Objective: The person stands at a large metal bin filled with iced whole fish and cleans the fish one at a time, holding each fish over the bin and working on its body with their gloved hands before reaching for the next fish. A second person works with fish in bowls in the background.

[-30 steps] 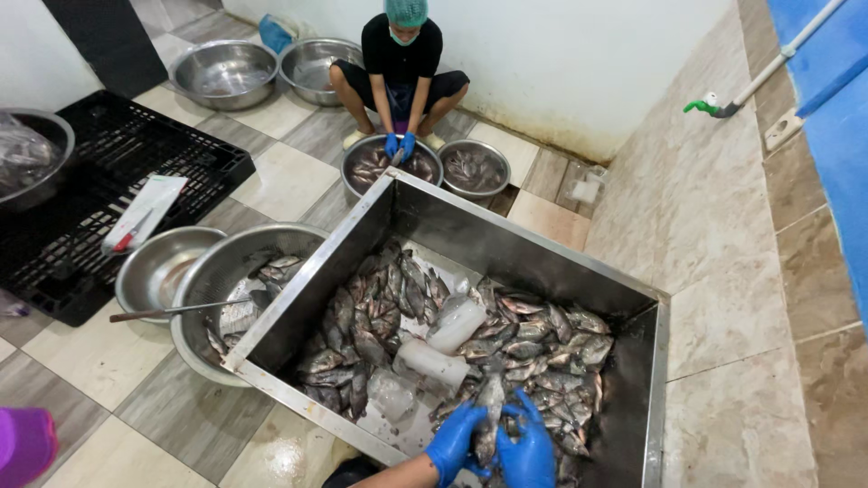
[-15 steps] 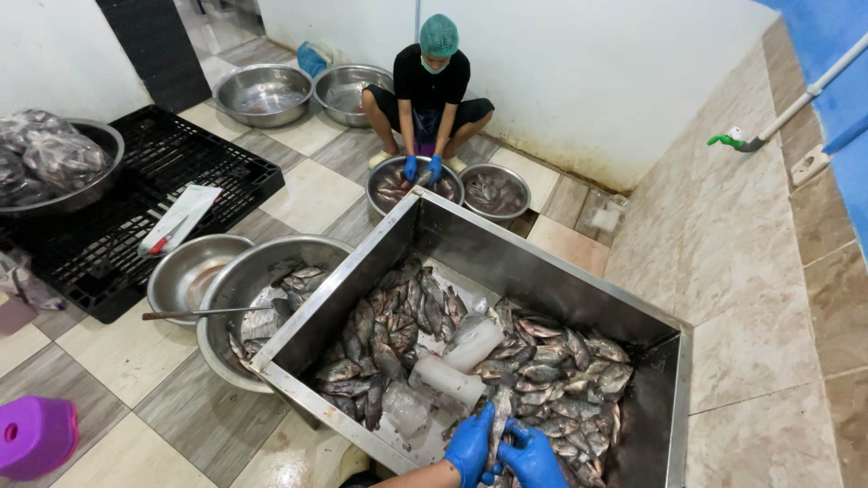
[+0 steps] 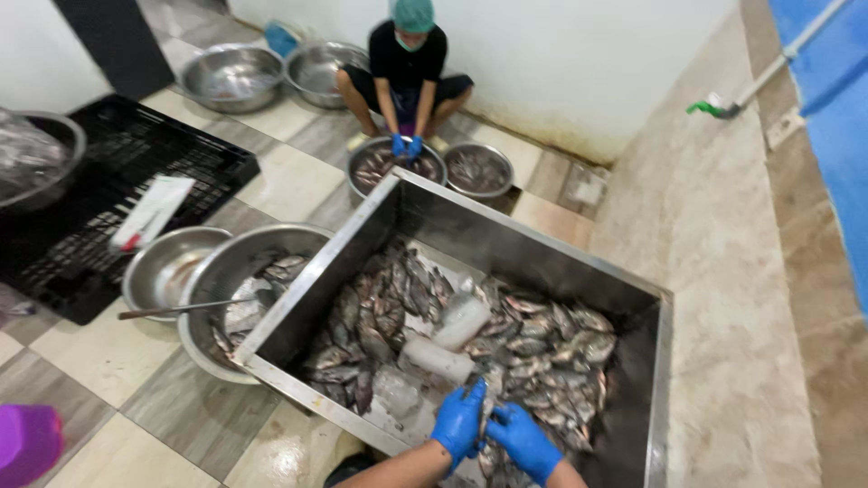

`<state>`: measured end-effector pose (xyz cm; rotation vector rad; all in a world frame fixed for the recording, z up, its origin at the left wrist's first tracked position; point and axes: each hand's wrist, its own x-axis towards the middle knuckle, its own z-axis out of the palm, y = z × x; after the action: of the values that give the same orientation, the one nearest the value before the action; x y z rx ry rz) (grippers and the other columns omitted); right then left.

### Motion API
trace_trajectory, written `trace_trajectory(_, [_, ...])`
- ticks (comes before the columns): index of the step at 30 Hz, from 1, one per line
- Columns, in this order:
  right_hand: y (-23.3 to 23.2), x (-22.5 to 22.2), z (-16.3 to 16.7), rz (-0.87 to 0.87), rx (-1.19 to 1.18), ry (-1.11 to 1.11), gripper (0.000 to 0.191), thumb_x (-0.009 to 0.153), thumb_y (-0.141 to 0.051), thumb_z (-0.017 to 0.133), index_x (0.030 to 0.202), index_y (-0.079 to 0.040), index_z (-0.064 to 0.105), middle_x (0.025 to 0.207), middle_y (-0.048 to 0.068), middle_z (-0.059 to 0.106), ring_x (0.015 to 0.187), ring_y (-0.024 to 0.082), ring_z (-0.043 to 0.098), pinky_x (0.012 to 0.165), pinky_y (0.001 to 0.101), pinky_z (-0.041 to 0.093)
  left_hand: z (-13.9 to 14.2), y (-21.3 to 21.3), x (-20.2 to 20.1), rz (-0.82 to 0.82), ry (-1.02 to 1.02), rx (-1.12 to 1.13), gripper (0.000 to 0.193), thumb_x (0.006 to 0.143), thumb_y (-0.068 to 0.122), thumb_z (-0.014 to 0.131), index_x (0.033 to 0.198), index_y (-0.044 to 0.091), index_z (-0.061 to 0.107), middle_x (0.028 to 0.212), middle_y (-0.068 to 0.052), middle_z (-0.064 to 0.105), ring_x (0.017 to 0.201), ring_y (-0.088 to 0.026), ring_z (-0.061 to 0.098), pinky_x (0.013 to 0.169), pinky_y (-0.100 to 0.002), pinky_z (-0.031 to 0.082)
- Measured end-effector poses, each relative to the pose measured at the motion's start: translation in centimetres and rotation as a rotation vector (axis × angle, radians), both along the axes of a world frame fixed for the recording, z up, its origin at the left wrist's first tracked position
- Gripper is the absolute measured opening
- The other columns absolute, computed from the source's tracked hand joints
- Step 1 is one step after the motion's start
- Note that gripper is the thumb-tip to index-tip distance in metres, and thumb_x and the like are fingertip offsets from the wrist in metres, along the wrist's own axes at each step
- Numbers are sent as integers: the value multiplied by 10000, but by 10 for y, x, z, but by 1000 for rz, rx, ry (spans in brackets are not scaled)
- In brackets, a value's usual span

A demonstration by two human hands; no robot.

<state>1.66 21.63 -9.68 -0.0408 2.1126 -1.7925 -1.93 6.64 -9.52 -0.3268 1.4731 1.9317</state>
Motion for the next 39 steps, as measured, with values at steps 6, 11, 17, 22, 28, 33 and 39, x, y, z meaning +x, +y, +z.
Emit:
trace_trajectory(6, [1, 13, -20, -52, 131, 100, 259, 975, -162, 599, 1123, 27, 696, 1052, 119, 698, 984, 180, 642, 893, 358, 558, -6, 3, 0, -17, -13, -19, 458, 993, 499, 583, 1049, 49, 654, 616, -121, 602, 380, -215, 520, 342, -348, 381])
trace_trajectory(11, [6, 21, -26, -40, -137, -13, 343, 974, -164, 549, 1252, -13, 681, 1209, 103, 719, 1102, 191, 651, 995, 347, 520, -16, 7, 4, -14, -26, 9, 465, 986, 487, 605, 1059, 31, 660, 620, -119, 609, 380, -207, 517, 344, -338, 376])
trace_trajectory(17, [8, 34, -37, -97, -61, 185, 305, 997, -122, 517, 1233, -20, 680, 1220, 113, 702, 1133, 225, 649, 1016, 348, 493, -23, 10, 9, -30, 185, -35, 410, 966, 433, 642, 1015, 31, 709, 670, -108, 668, 426, -175, 555, 384, -333, 440])
trace_trajectory(22, [14, 41, -41, 68, 524, 677, 171, 850, -34, 658, 1000, -72, 728, 889, 145, 685, 820, 330, 662, 719, 412, 527, -24, 10, 7, -112, 221, -130, 372, 931, 408, 643, 1039, 61, 721, 676, -97, 669, 453, -157, 561, 401, -332, 456])
trace_trajectory(28, [12, 51, -50, -105, 390, 428, 121, 940, -141, 635, 916, -61, 723, 808, 96, 673, 765, 265, 631, 694, 403, 509, -25, 10, 7, -132, 583, -253, 421, 942, 410, 674, 1066, 9, 716, 804, -178, 718, 677, -284, 698, 604, -409, 548])
trace_trajectory(33, [-5, 55, -58, -290, -200, 45, 369, 999, -244, 486, 1099, 19, 724, 1053, 69, 770, 995, 193, 720, 910, 353, 560, -19, 1, 5, -256, 811, -413, 417, 914, 399, 668, 1095, 23, 655, 934, -259, 707, 865, -446, 687, 724, -497, 554])
trace_trajectory(39, [-5, 75, -54, -241, -337, -410, 290, 965, -226, 459, 945, -40, 680, 746, 88, 711, 560, 221, 685, 487, 328, 510, -3, -7, 11, -518, 1064, -651, 338, 913, 397, 646, 1048, 90, 615, 958, -231, 692, 848, -456, 664, 718, -550, 526])
